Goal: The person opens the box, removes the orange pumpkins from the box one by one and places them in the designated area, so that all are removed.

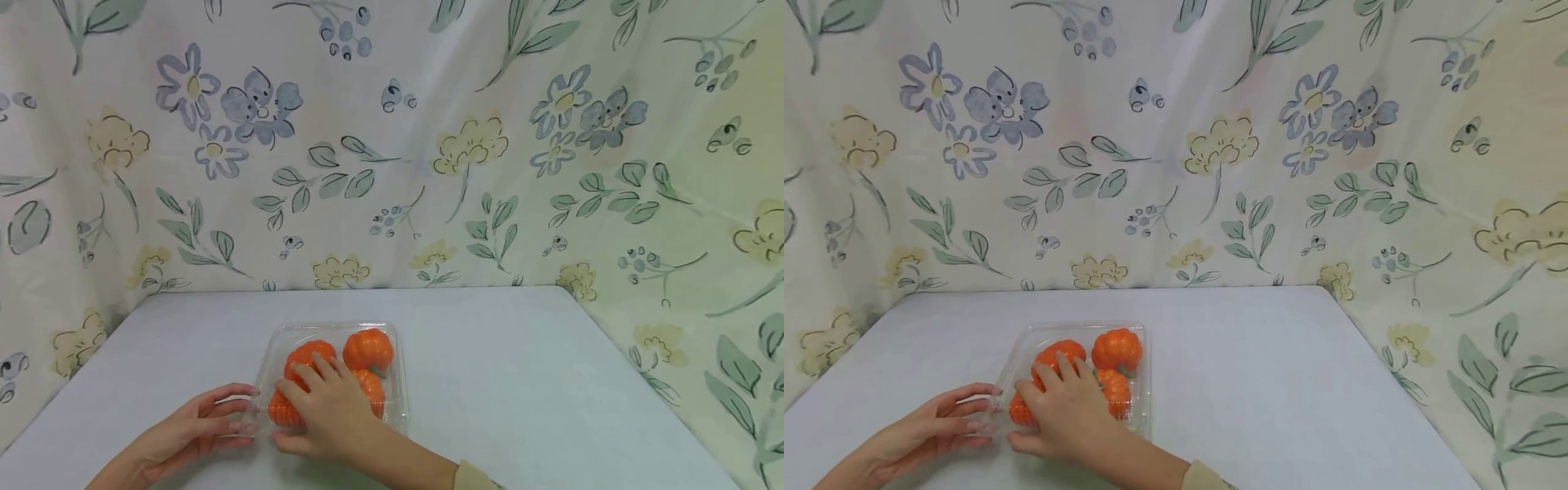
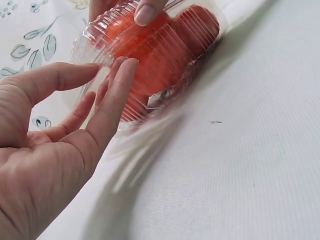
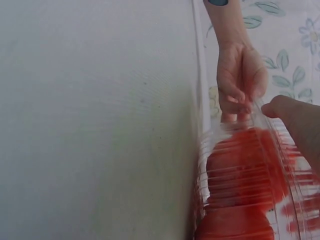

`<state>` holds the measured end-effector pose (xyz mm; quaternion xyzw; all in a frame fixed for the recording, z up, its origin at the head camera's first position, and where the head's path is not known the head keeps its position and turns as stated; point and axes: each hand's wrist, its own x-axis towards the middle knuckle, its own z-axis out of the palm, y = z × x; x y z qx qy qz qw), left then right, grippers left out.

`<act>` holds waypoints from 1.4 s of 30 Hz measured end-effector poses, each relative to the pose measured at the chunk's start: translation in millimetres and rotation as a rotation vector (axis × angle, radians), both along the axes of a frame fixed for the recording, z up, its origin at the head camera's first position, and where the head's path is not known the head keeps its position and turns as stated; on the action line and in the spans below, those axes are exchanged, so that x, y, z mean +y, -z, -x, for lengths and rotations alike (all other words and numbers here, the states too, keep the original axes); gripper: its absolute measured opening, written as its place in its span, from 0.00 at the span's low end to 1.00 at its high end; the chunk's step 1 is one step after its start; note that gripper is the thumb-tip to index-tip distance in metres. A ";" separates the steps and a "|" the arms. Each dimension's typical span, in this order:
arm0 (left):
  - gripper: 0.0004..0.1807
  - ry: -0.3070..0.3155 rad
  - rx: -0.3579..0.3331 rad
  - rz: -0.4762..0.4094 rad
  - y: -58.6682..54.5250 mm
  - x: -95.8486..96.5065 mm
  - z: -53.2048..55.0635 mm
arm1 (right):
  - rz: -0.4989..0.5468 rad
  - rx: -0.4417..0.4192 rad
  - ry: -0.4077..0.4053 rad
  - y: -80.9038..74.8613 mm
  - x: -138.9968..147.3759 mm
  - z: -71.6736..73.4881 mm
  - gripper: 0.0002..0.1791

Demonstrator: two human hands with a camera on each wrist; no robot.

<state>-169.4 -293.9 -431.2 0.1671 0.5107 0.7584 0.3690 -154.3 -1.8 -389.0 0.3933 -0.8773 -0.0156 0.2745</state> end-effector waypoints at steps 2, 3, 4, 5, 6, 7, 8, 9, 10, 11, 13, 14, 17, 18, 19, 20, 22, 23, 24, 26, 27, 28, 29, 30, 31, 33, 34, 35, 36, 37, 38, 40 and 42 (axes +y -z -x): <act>0.27 0.003 0.002 -0.012 1.1 -0.4 -1.1 | 0.005 0.019 0.001 0.3 -1.2 -0.7 0.31; 0.27 0.002 0.005 -0.015 1.8 -0.5 -1.6 | 0.008 0.030 0.001 0.4 -1.8 -1.2 0.30; 0.27 0.000 0.006 -0.016 2.2 -0.6 -2.2 | 0.010 0.042 0.001 0.5 -2.5 -1.5 0.30; 0.27 -0.003 0.006 -0.014 2.8 -0.7 -2.6 | 0.014 0.053 -0.001 0.8 -3.1 -1.7 0.30; 0.27 -0.010 0.007 -0.014 3.1 -0.6 -3.0 | 0.015 0.064 -0.002 1.5 -4.0 -1.7 0.30; 0.26 -0.018 0.013 -0.007 3.7 -0.3 -3.3 | 0.015 0.075 -0.001 2.2 -4.7 -1.8 0.30; 0.26 -0.030 0.012 0.004 4.0 0.3 -3.3 | 0.017 0.088 0.000 3.0 -5.5 -1.7 0.30; 0.26 -0.040 0.016 0.011 4.3 0.9 -3.5 | 0.019 0.098 0.002 4.1 -6.1 -1.4 0.30; 0.26 -0.046 0.020 0.018 4.6 1.3 -3.6 | 0.023 0.107 0.003 5.2 -6.9 -1.0 0.30; 0.26 -0.052 0.022 0.024 4.9 1.9 -3.7 | 0.027 0.116 0.002 6.4 -7.5 -0.8 0.30; 0.26 -0.060 0.028 0.028 5.3 3.5 -3.4 | 0.036 0.133 0.000 8.0 -8.3 -0.2 0.30; 0.26 -0.064 0.026 0.024 5.4 4.5 -3.2 | 0.040 0.139 -0.002 8.7 -8.5 0.3 0.30; 0.25 -0.074 0.022 0.019 6.1 6.1 -3.3 | 0.043 0.149 -0.013 9.2 -8.9 0.9 0.29; 0.25 -0.081 0.020 0.022 6.3 6.5 -3.5 | 0.041 0.149 -0.014 9.1 -9.1 1.1 0.29; 0.25 -0.084 0.023 0.021 6.9 6.7 -3.7 | 0.038 0.149 -0.015 9.0 -9.3 1.2 0.29; 0.25 -0.086 0.027 0.018 7.2 6.8 -3.9 | 0.036 0.148 -0.016 8.9 -9.5 1.2 0.29; 0.26 -0.086 0.035 0.010 8.2 6.7 -4.1 | 0.029 0.150 -0.014 8.9 -9.8 0.9 0.28; 0.26 -0.086 0.039 0.004 8.7 6.6 -4.2 | 0.027 0.151 -0.013 9.0 -10.0 0.7 0.28; 0.26 -0.082 0.049 -0.006 9.1 6.6 -4.4 | 0.025 0.151 -0.013 9.1 -10.1 0.5 0.28; 0.27 -0.077 0.064 -0.022 9.8 6.7 -4.8 | 0.021 0.158 -0.010 9.8 -10.3 0.3 0.28; 0.27 -0.077 0.069 -0.028 10.0 6.8 -5.0 | 0.021 0.161 -0.008 10.0 -10.4 0.2 0.28; 0.28 -0.077 0.074 -0.033 10.1 6.7 -5.1 | 0.022 0.163 -0.009 10.0 -10.6 0.2 0.29; 0.28 -0.076 0.078 -0.039 10.2 6.6 -5.3 | 0.022 0.167 -0.008 10.1 -10.8 0.2 0.29; 0.28 -0.075 0.084 -0.042 10.2 6.7 -5.6 | 0.021 0.170 -0.007 10.0 -11.0 0.2 0.29; 0.28 -0.074 0.087 -0.045 10.2 6.8 -5.7 | 0.022 0.172 -0.007 10.0 -11.1 0.2 0.29; 0.28 -0.073 0.092 -0.051 10.2 7.0 -6.1 | 0.024 0.172 -0.007 9.9 -11.4 0.1 0.29; 0.28 -0.073 0.094 -0.054 10.1 7.2 -6.3 | 0.026 0.170 -0.007 9.8 -11.4 0.0 0.29; 0.28 -0.073 0.095 -0.055 10.1 7.5 -6.4 | 0.027 0.169 -0.006 9.8 -11.4 0.0 0.29; 0.28 -0.074 0.096 -0.057 10.1 7.8 -6.5 | 0.028 0.168 -0.006 9.7 -11.4 -0.2 0.29; 0.28 -0.074 0.096 -0.059 10.0 8.1 -6.6 | 0.030 0.167 -0.007 9.6 -11.3 -0.3 0.29; 0.28 -0.076 0.096 -0.060 9.9 8.3 -6.8 | 0.031 0.167 -0.006 9.5 -11.2 -0.3 0.29; 0.28 -0.079 0.095 -0.064 9.6 8.8 -7.1 | 0.037 0.170 -0.005 9.3 -11.1 -0.4 0.29; 0.28 -0.081 0.099 -0.067 9.4 9.3 -7.5 | 0.044 0.174 -0.005 9.4 -11.0 -0.4 0.29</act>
